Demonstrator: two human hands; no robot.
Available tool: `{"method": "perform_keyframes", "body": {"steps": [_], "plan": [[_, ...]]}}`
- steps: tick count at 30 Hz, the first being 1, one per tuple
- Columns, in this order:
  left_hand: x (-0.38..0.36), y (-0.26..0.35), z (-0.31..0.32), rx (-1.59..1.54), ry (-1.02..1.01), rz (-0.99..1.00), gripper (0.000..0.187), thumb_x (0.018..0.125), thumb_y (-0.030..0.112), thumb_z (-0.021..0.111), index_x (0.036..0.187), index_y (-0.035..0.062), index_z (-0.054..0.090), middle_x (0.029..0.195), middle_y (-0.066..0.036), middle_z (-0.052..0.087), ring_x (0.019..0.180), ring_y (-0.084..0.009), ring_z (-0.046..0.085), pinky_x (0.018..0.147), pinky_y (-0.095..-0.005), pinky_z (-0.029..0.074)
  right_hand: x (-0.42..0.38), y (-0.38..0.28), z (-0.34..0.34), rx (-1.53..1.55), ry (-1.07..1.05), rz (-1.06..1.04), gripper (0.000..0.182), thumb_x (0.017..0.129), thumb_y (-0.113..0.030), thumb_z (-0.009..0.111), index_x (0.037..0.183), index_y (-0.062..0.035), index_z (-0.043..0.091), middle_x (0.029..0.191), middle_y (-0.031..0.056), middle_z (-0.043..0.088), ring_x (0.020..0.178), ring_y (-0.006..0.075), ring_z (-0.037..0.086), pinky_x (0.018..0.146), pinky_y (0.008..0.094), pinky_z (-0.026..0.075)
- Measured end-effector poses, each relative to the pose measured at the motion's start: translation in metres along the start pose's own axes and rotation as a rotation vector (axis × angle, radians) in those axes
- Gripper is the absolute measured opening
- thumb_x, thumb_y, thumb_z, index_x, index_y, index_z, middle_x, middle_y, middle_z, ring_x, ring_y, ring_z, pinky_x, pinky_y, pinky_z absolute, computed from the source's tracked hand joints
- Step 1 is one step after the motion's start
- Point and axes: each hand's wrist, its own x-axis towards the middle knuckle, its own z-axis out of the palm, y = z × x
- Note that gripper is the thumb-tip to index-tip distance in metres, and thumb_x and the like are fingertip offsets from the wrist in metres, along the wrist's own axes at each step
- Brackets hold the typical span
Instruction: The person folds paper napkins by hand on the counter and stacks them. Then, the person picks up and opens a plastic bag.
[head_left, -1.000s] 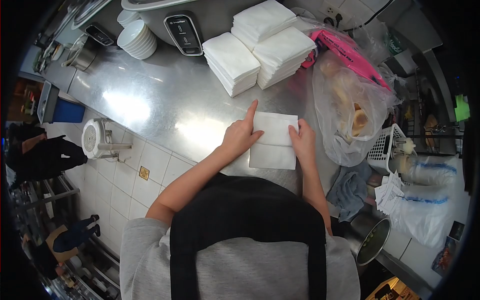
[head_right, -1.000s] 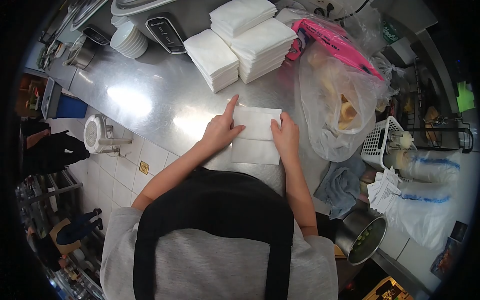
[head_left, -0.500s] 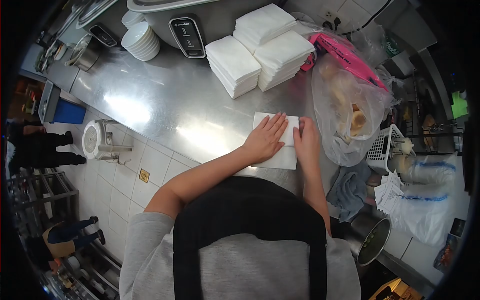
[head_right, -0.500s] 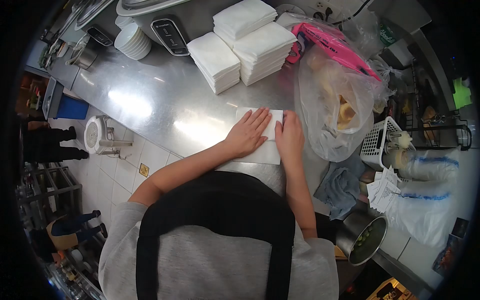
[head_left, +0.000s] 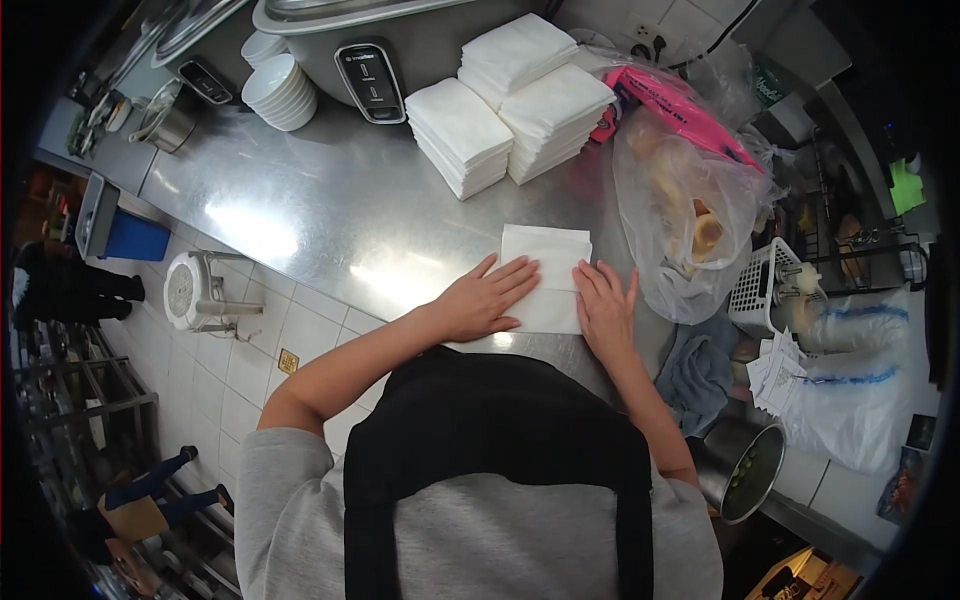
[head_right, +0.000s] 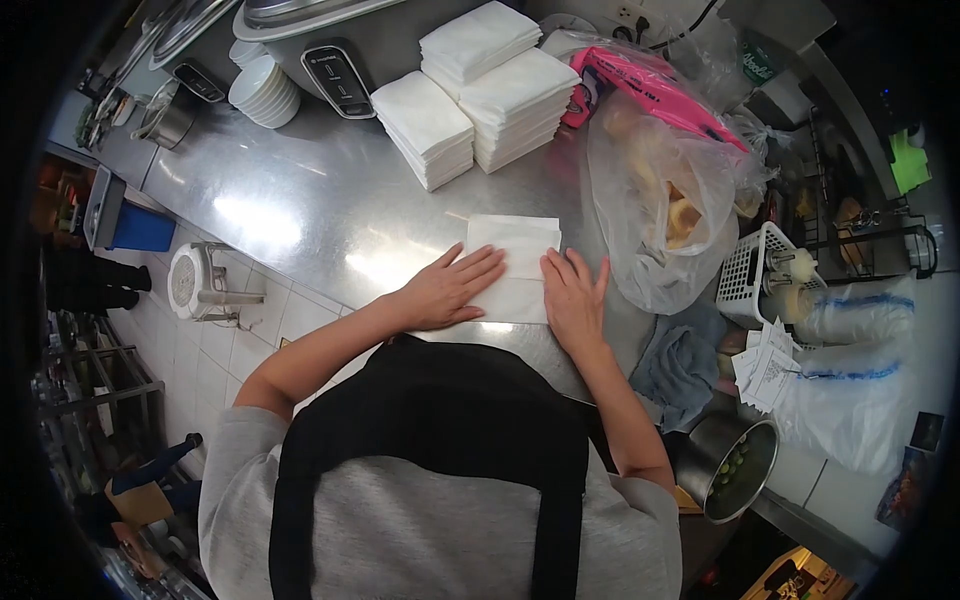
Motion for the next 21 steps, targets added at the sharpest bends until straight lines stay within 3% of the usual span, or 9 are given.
{"method": "perform_keyframes", "body": {"steps": [3,6,8,9,12,14,15,17,21], "plan": [[-0.032,0.005,-0.010,-0.106,0.006,-0.140,0.061,0.090,0.032,0.053,0.141,0.0057,0.032,0.146,-0.011,0.032,0.133,-0.0267,0.034,0.107,-0.0443,0.030,0.014,0.002,0.002,0.103,0.127,0.009,0.023,0.078,-0.012,0.062,0.101,-0.0080,0.061,0.108,0.0024,0.058,0.107,0.0220,0.051,0.104,0.0548,0.024],[-0.047,0.016,-0.014,-0.620,0.096,-0.424,0.062,0.090,0.029,0.057,0.140,0.0030,0.032,0.138,-0.014,0.044,0.122,-0.0272,0.048,0.099,-0.0387,0.041,0.031,-0.016,-0.009,0.237,0.231,0.023,0.014,0.076,-0.011,0.064,0.089,-0.0079,0.061,0.097,0.0025,0.059,0.097,0.0219,0.054,0.099,0.0493,0.029],[-0.034,0.033,-0.015,-1.821,0.395,-0.803,0.051,0.091,0.024,0.059,0.132,-0.0011,0.042,0.122,-0.015,0.056,0.111,-0.0233,0.056,0.092,-0.0349,0.047,0.038,-0.043,-0.016,0.319,0.279,0.024,0.011,0.076,-0.011,0.065,0.086,-0.0080,0.060,0.095,0.0027,0.059,0.095,0.0223,0.054,0.096,0.0466,0.030],[-0.025,0.042,-0.023,-2.012,0.675,-0.867,0.036,0.090,0.015,0.058,0.121,-0.0030,0.050,0.109,-0.015,0.063,0.101,-0.0194,0.060,0.084,-0.0302,0.051,0.040,-0.059,-0.020,0.345,0.252,-0.055,0.014,0.075,-0.011,0.065,0.088,-0.0071,0.060,0.096,0.0040,0.059,0.095,0.0233,0.055,0.094,0.0447,0.032],[-0.023,0.019,-0.024,-1.646,0.686,-0.922,0.026,0.089,0.011,0.060,0.107,-0.0069,0.054,0.093,-0.012,0.065,0.081,-0.0141,0.064,0.074,-0.0269,0.054,0.045,-0.084,-0.031,0.479,0.239,-0.169,0.017,0.076,-0.009,0.064,0.092,-0.0052,0.061,0.100,0.0070,0.059,0.096,0.0252,0.055,0.091,0.0414,0.035],[-0.016,0.008,-0.044,-1.604,0.902,-0.812,0.019,0.087,0.004,0.059,0.104,-0.0044,0.056,0.085,-0.006,0.065,0.073,-0.0110,0.063,0.062,-0.0248,0.054,0.048,-0.085,-0.039,0.585,0.248,-0.200,0.019,0.077,-0.008,0.063,0.095,-0.0042,0.062,0.103,0.0088,0.060,0.097,0.0262,0.055,0.090,0.0399,0.036],[-0.021,-0.012,-0.055,-1.409,0.788,-0.830,0.028,0.085,0.003,0.060,0.112,-0.0012,0.053,0.090,-0.007,0.066,0.073,-0.0114,0.063,0.061,-0.0251,0.053,0.049,-0.080,-0.044,0.599,0.279,-0.142,0.020,0.077,-0.008,0.063,0.097,-0.0035,0.062,0.105,0.0101,0.060,0.098,0.0272,0.055,0.090,0.0390,0.037],[-0.007,-0.029,-0.095,-1.425,1.054,-0.632,0.059,0.083,0.000,0.059,0.134,0.0061,0.030,0.105,-0.010,0.064,0.086,-0.0153,0.065,0.065,-0.0260,0.054,0.049,-0.069,-0.043,0.614,0.305,-0.054,0.024,0.077,-0.010,0.063,0.100,-0.0024,0.062,0.108,0.0104,0.058,0.099,0.0276,0.054,0.088,0.0379,0.037],[0.028,-0.076,-0.132,-1.230,1.227,-0.578,0.086,0.081,-0.003,0.060,0.146,0.0116,0.005,0.112,-0.016,0.058,0.089,-0.0202,0.063,0.069,-0.0311,0.056,0.044,-0.067,-0.029,0.628,0.251,-0.015,0.023,0.078,-0.010,0.062,0.100,-0.0025,0.062,0.108,0.0101,0.058,0.099,0.0276,0.053,0.088,0.0377,0.038]]}}
